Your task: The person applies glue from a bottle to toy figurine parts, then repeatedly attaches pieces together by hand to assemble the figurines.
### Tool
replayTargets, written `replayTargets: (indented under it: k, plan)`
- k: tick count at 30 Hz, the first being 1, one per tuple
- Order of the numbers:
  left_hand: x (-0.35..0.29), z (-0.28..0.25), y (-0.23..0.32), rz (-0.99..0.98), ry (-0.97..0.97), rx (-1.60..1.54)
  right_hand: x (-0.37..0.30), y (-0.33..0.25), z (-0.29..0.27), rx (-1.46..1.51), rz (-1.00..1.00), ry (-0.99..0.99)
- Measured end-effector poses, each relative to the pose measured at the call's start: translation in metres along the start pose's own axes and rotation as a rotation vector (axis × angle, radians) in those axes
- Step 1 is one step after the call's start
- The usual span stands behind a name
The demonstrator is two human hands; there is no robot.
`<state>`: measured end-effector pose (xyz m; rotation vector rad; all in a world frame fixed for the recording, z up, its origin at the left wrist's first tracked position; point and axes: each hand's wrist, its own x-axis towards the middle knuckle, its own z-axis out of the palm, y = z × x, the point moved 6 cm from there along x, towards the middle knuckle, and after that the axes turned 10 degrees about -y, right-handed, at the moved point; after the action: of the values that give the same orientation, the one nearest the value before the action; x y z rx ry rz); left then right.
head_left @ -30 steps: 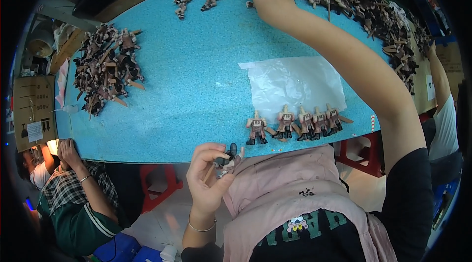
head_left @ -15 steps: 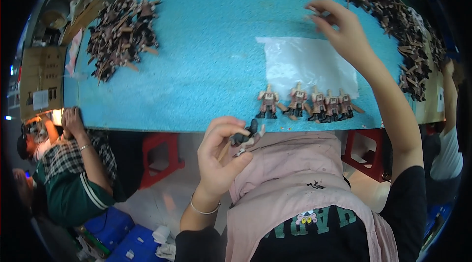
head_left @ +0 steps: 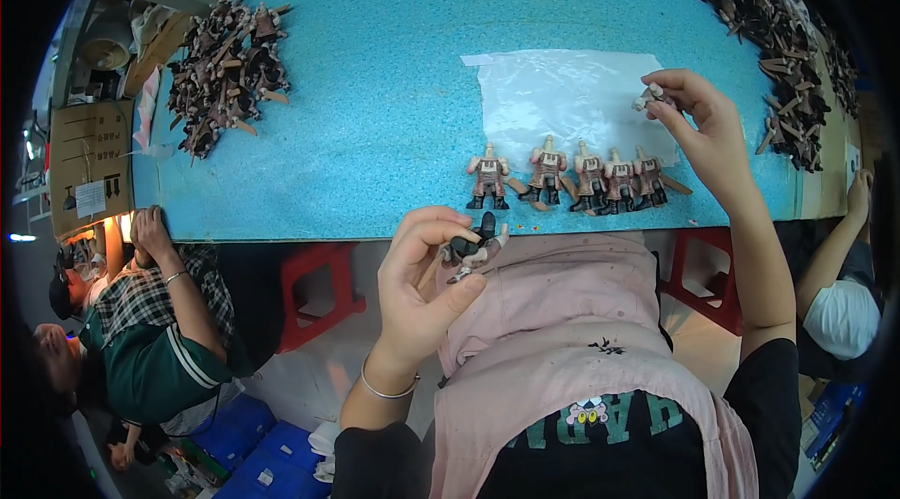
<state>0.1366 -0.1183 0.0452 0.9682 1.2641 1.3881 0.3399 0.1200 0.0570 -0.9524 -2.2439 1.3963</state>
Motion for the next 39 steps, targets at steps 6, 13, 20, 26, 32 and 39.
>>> replayTargets:
  k: [6, 13, 20, 26, 32, 39]
  plan:
    - [0.002, 0.002, 0.001, -0.033, 0.025, 0.007, -0.001, 0.0, 0.0, -0.118, -0.016, -0.017]
    - [0.038, -0.057, 0.042, 0.189, 0.198, 0.887, 0.009, -0.004, 0.005, -0.236, -0.136, 0.022]
    - [0.066, -0.096, 0.048, 0.393, 0.477, 1.412, 0.031, -0.015, 0.028, -0.293, -0.24, 0.014]
    - [0.054, -0.003, 0.015, 0.238, -0.141, 1.016, 0.038, -0.02, 0.037, -0.455, -0.298, -0.01]
    - [0.051, 0.003, 0.006, 0.27, -0.279, 1.06, 0.031, -0.02, 0.025, -0.304, -0.197, 0.025]
    - [0.041, -0.014, 0.01, 0.223, -0.142, 1.009, -0.001, -0.022, 0.028, 0.337, 0.011, -0.012]
